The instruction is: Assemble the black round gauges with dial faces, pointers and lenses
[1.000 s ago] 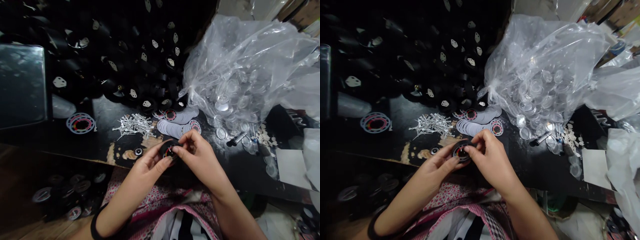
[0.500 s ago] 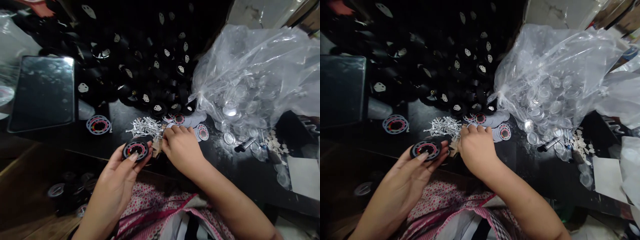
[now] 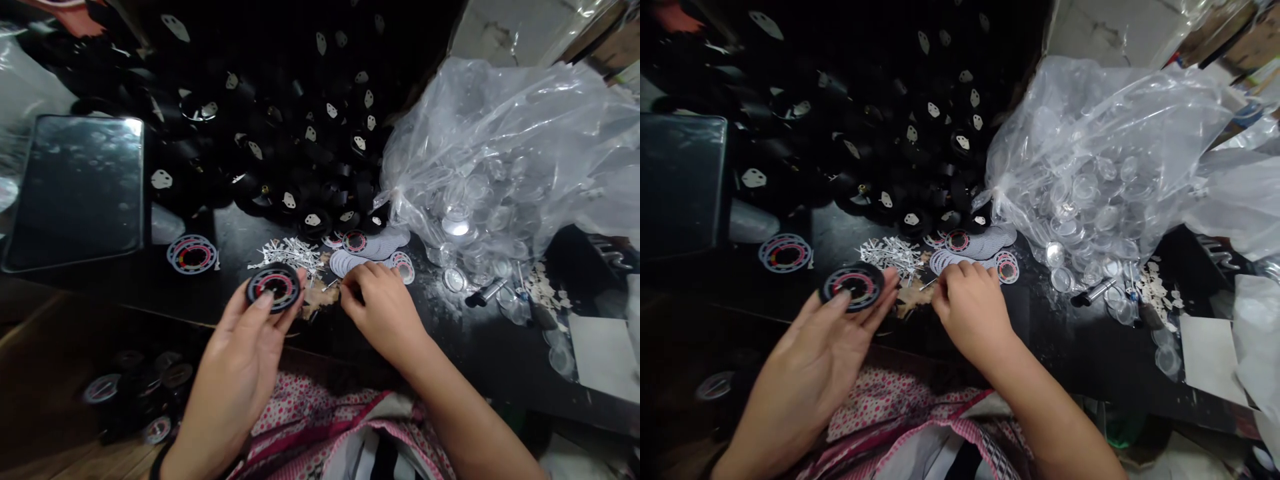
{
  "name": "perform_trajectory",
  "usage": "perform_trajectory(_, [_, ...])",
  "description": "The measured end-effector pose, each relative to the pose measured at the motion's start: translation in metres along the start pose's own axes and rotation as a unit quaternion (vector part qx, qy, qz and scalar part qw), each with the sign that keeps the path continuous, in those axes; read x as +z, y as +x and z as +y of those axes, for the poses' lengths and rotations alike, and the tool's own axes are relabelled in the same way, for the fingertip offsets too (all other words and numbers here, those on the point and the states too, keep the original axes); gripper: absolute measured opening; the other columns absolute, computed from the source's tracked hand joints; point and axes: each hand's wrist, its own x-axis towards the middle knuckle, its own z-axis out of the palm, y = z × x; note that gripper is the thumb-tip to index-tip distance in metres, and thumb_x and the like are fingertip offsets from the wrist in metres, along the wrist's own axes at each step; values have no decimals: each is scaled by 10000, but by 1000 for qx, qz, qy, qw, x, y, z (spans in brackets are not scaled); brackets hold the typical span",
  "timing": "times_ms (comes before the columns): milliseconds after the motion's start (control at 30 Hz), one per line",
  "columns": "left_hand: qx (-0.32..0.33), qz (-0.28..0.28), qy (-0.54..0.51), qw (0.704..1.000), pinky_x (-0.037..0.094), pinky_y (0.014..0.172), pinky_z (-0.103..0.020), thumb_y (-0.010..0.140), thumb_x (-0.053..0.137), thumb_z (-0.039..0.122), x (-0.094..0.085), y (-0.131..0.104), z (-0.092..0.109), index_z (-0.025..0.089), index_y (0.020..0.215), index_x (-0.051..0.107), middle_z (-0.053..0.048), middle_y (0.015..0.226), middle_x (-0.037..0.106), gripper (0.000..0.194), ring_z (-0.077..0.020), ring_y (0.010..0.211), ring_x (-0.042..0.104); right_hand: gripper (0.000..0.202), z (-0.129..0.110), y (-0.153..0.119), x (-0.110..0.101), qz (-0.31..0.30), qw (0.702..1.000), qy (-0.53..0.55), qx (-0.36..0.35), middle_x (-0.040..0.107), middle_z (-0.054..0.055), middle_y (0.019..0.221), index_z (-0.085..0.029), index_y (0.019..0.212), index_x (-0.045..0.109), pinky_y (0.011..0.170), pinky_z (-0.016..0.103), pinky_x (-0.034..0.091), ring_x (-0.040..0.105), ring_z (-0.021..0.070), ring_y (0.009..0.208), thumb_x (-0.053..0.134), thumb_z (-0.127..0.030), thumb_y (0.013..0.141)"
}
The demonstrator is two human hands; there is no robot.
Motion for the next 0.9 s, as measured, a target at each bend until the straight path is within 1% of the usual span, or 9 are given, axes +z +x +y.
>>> perform_trajectory(100, [6,21,24,999,583,981,-347,937,641,247,-9,-4,5,214,974,729,-53,1078,791,101,-242,1161,689,151,-1,0,1,7,1000,-14,-24,718,80,965,-170,946,663,823,400,403,644,265,924,526,-224,979])
perform_trajectory(233, [-32,23,13,999,594,955,-352,913,671,240,-15,-8,0,202,1001,722,-78,1081,795,108,-247,1113,714,142,-10,8,3,13,992,-82,-92,712,110,993,-159,992,659,782,421,412,644,297,930,527,-209,975])
perform_trajectory(333, [-72,21,-8,997,613,921,-381,903,690,256,-16,-10,-4,223,1063,711,-70,1114,790,165,-259,1084,729,145,-14,16,4,7,988,-100,-117,716,129,980,-133,969,660,771,427,422,647,302,919,527,-189,966])
perform_trajectory(433, [-139,15,-46,989,638,864,-398,910,686,256,-13,-9,-4,255,1065,708,-41,1180,772,156,-263,1039,748,134,-10,17,4,12,993,-27,-116,719,100,941,-149,914,654,796,405,431,642,264,888,546,-214,960])
perform_trajectory(500, [-202,-1,-79,976,644,853,-418,931,654,244,-8,-7,-2,226,993,720,-46,1154,778,92,-261,997,760,105,-6,12,4,30,993,55,-102,710,70,902,-170,879,642,796,373,439,631,228,853,578,-224,941])
perform_trajectory(600, [-264,-11,-118,957,640,871,-420,978,559,197,3,-4,0,170,946,736,-76,1073,792,183,-242,966,766,55,2,-1,4,74,980,161,-86,689,45,856,-186,850,619,770,335,453,614,197,813,602,-178,902])
perform_trajectory(733, [-250,13,-125,960,618,917,-375,991,478,131,16,-2,-4,141,878,751,-119,1046,799,296,-229,1005,758,71,13,-19,1,139,963,205,-105,686,46,889,-201,867,605,810,340,466,616,203,880,579,-169,925])
perform_trajectory(800, [-225,-8,-104,969,603,942,-366,981,525,169,18,-5,-8,142,872,758,-136,1055,799,259,-245,1047,746,42,18,-26,-1,155,965,186,-103,686,58,935,-194,931,618,837,355,465,617,215,926,578,-191,945])
perform_trajectory(900, [-153,-49,-54,986,588,960,-335,946,623,221,17,-11,-15,171,985,768,-105,1115,793,159,-232,1087,728,69,20,-33,-2,153,976,124,-96,680,73,957,-177,972,633,836,373,451,618,232,936,591,-230,959])
